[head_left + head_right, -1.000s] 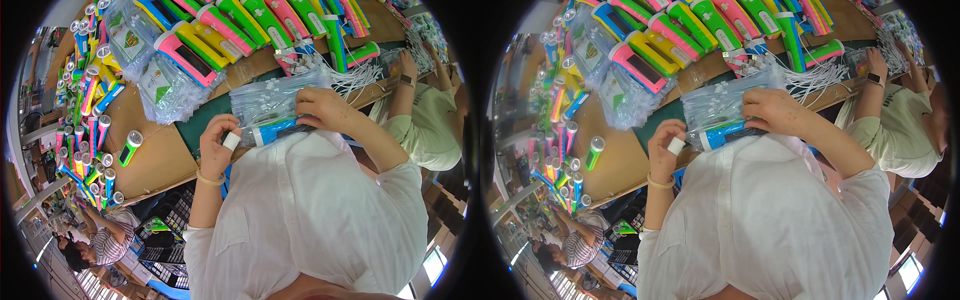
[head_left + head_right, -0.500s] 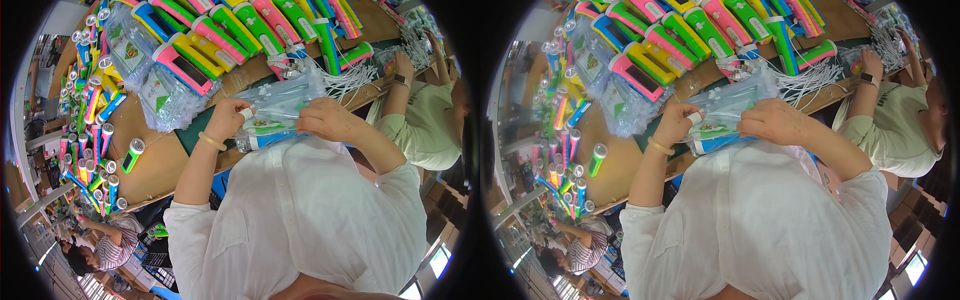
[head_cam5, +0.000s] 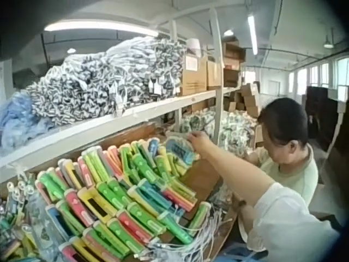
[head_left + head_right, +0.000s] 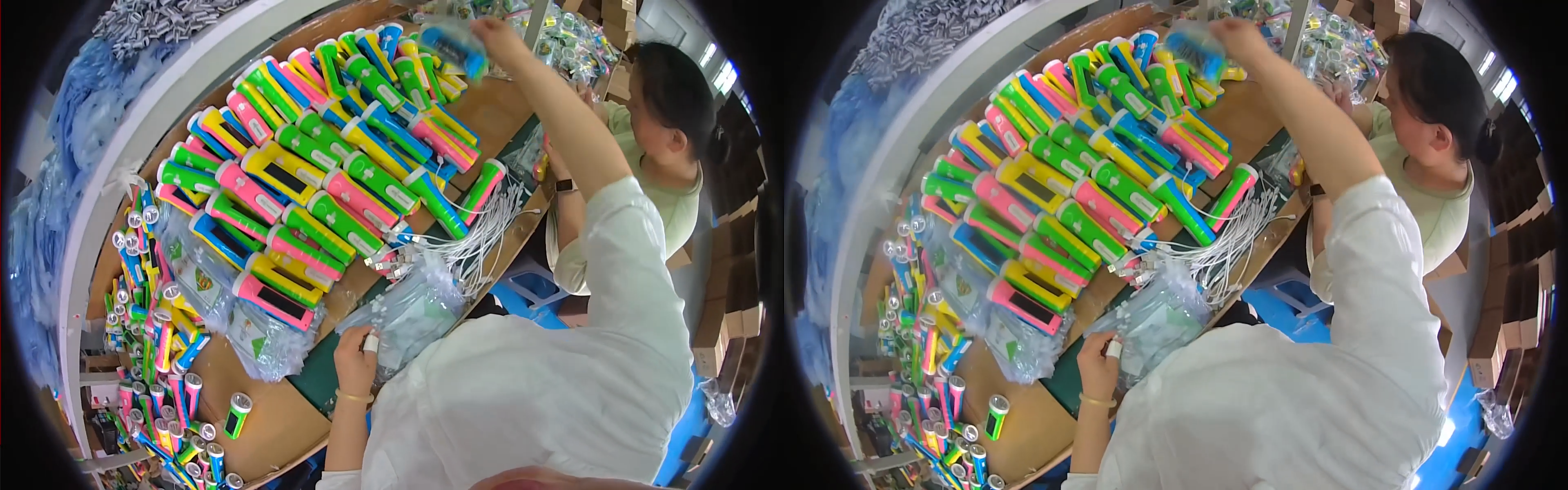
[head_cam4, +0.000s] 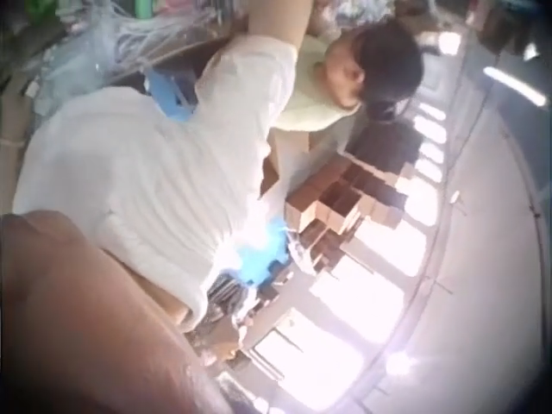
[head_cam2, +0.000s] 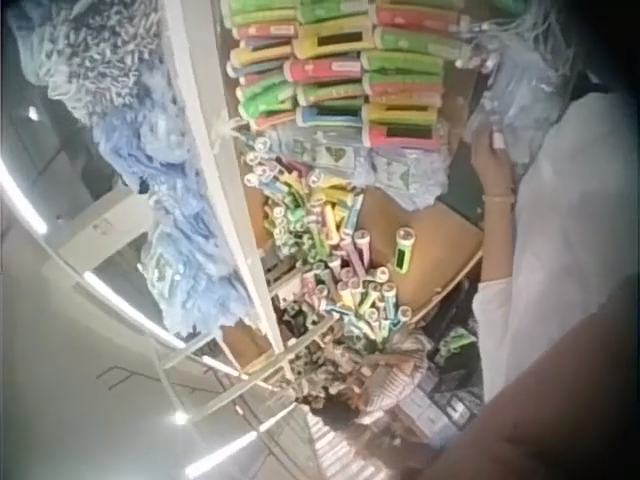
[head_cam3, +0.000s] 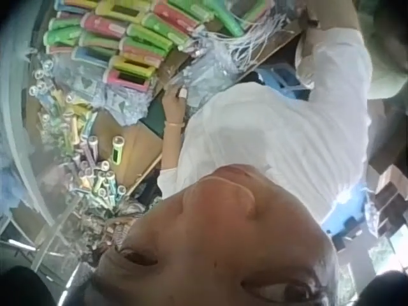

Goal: Packaging flashlights and charging cables into individual plastic bags at an assembly line station.

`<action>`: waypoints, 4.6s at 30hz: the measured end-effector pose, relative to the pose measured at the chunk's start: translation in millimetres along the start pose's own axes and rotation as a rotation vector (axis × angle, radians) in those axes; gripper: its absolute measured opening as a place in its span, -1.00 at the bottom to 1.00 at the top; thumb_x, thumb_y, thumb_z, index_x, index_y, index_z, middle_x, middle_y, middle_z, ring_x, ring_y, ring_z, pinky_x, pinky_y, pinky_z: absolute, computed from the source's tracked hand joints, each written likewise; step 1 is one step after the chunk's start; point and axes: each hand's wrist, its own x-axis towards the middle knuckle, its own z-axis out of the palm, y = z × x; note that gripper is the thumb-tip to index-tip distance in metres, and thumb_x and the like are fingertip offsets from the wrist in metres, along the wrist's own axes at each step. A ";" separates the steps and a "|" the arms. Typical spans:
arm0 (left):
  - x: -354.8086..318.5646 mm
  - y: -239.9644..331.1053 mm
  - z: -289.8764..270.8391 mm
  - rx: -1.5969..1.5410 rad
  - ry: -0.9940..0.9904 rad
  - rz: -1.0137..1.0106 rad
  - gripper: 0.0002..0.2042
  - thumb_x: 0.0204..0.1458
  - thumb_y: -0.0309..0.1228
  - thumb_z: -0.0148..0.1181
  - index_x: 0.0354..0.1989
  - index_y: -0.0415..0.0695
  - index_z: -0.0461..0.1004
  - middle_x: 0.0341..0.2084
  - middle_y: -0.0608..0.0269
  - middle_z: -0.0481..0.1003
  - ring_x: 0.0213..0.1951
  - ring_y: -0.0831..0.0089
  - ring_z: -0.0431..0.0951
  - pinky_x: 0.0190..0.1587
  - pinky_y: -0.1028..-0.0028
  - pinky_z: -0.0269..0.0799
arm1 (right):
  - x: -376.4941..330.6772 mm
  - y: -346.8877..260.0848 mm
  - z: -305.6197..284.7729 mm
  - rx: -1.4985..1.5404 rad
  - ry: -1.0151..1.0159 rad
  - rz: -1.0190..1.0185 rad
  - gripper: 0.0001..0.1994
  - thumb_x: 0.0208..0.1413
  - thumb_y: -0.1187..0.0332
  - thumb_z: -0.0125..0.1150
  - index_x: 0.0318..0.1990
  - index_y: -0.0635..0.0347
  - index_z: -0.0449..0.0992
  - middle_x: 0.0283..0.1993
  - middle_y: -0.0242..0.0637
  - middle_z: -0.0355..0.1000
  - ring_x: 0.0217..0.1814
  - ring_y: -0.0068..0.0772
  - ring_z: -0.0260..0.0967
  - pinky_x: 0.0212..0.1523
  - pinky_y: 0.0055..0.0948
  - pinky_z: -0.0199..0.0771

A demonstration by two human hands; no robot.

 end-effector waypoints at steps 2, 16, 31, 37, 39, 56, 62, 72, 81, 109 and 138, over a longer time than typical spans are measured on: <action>-3.1 0.1 3.6 -0.004 0.033 -0.017 -0.85 0.00 -0.61 0.26 -0.22 -0.26 0.56 -0.36 -0.03 0.54 -0.31 0.01 0.56 -0.22 0.31 0.49 | 73.3 5.5 -31.7 -0.141 0.200 0.055 -0.66 0.33 0.15 0.14 0.03 0.24 0.56 -0.14 -0.32 0.56 -0.17 -0.48 0.52 -0.18 -0.43 0.51; -1.8 15.6 5.7 -0.040 0.065 -0.040 -0.87 0.02 -0.58 0.29 -0.24 -0.25 0.57 -0.43 0.03 0.51 -0.42 0.16 0.55 -0.32 0.38 0.46 | -293.5 -81.4 125.8 0.425 -1.081 -0.073 -0.66 0.24 0.26 0.31 0.10 0.21 0.53 -0.04 -0.37 0.55 0.01 -0.48 0.49 0.01 -0.42 0.50; -29.1 9.2 -24.7 -0.065 0.161 -0.063 -0.84 0.02 -0.59 0.29 -0.19 -0.22 0.59 -0.38 0.06 0.58 -0.41 0.21 0.59 -0.32 0.44 0.49 | -392.7 -85.1 139.7 0.088 -0.949 -0.708 -0.69 0.04 0.34 0.36 -0.02 -0.02 0.58 -0.15 -0.36 0.54 -0.18 -0.15 0.51 -0.20 -0.16 0.50; -34.8 10.0 -24.6 -0.073 0.157 -0.068 -0.83 0.04 -0.59 0.30 -0.17 -0.20 0.60 -0.35 0.06 0.62 -0.39 0.30 0.61 -0.31 0.46 0.49 | -401.5 -96.1 144.3 0.129 -1.171 -0.743 -0.56 -0.01 0.44 0.33 0.07 -0.15 0.49 -0.22 -0.43 0.45 -0.21 -0.20 0.51 -0.22 -0.20 0.51; -36.6 12.9 -27.1 -0.107 0.148 -0.117 -0.82 0.04 -0.59 0.30 -0.16 -0.19 0.60 -0.34 0.06 0.63 -0.40 0.29 0.62 -0.30 0.45 0.50 | -398.0 -95.1 145.1 0.128 -1.229 -0.712 -0.58 -0.01 0.45 0.32 0.05 -0.15 0.50 -0.21 -0.43 0.45 -0.22 -0.21 0.52 -0.24 -0.21 0.52; -19.2 20.7 -28.2 0.009 0.077 0.313 -0.86 -0.14 -0.58 0.34 -0.39 -0.18 0.53 -0.32 0.14 0.55 -0.40 0.18 0.56 -0.37 0.35 0.47 | -311.4 -38.3 88.0 -0.085 -0.637 -0.194 -0.72 0.16 0.40 0.31 0.01 0.21 0.52 -0.20 -0.24 0.56 -0.28 -0.32 0.50 -0.28 -0.36 0.50; -12.3 23.4 -15.5 -0.156 -0.200 0.469 -0.80 -0.16 -0.63 0.33 -0.33 -0.18 0.51 -0.25 0.18 0.58 -0.32 0.16 0.60 -0.29 0.36 0.52 | -299.4 -3.0 101.5 -0.695 -0.456 -0.093 -0.42 0.10 0.19 0.40 0.23 0.16 0.34 -0.13 0.04 0.55 -0.14 0.04 0.56 -0.20 -0.13 0.53; -12.2 14.0 -17.3 -0.355 0.005 -0.096 -0.93 0.06 -0.59 0.24 -0.30 -0.30 0.53 -0.37 0.17 0.50 -0.29 0.38 0.50 -0.16 0.49 0.41 | -303.3 -41.9 67.4 0.521 -0.718 0.403 -0.59 0.38 0.23 0.06 0.27 0.26 0.30 -0.10 -0.28 0.48 -0.16 -0.51 0.47 -0.13 -0.51 0.47; -10.8 15.9 -17.5 -0.577 -0.048 -0.348 -0.68 0.21 -0.20 0.27 -0.25 -0.28 0.54 -0.46 0.35 0.50 -0.40 0.64 0.43 -0.35 0.53 0.37 | -368.1 -92.3 85.5 0.302 -1.494 0.094 -0.23 -0.18 0.17 0.61 0.20 0.25 0.36 0.00 -0.21 0.50 -0.01 -0.23 0.48 0.01 -0.23 0.47; -27.5 20.6 -14.9 -0.061 0.128 0.383 -0.83 -0.09 -0.56 0.34 -0.29 -0.17 0.58 -0.36 0.14 0.47 -0.38 0.19 0.54 -0.35 0.36 0.49 | -363.3 -108.1 99.0 0.160 -1.276 -0.114 -0.47 0.04 0.25 0.46 0.10 0.27 0.38 -0.06 -0.01 0.45 -0.07 -0.07 0.46 -0.08 -0.23 0.47; -9.5 -2.0 -17.6 -0.041 0.054 0.432 -0.77 -0.19 -0.55 0.44 -0.34 -0.18 0.52 -0.31 0.14 0.41 -0.21 0.14 0.47 -0.17 0.30 0.41 | -282.0 -8.9 87.1 -0.794 -0.450 -0.240 -0.67 0.12 0.15 0.33 -0.07 0.16 0.56 -0.06 -0.08 0.49 -0.12 0.05 0.53 -0.12 -0.12 0.53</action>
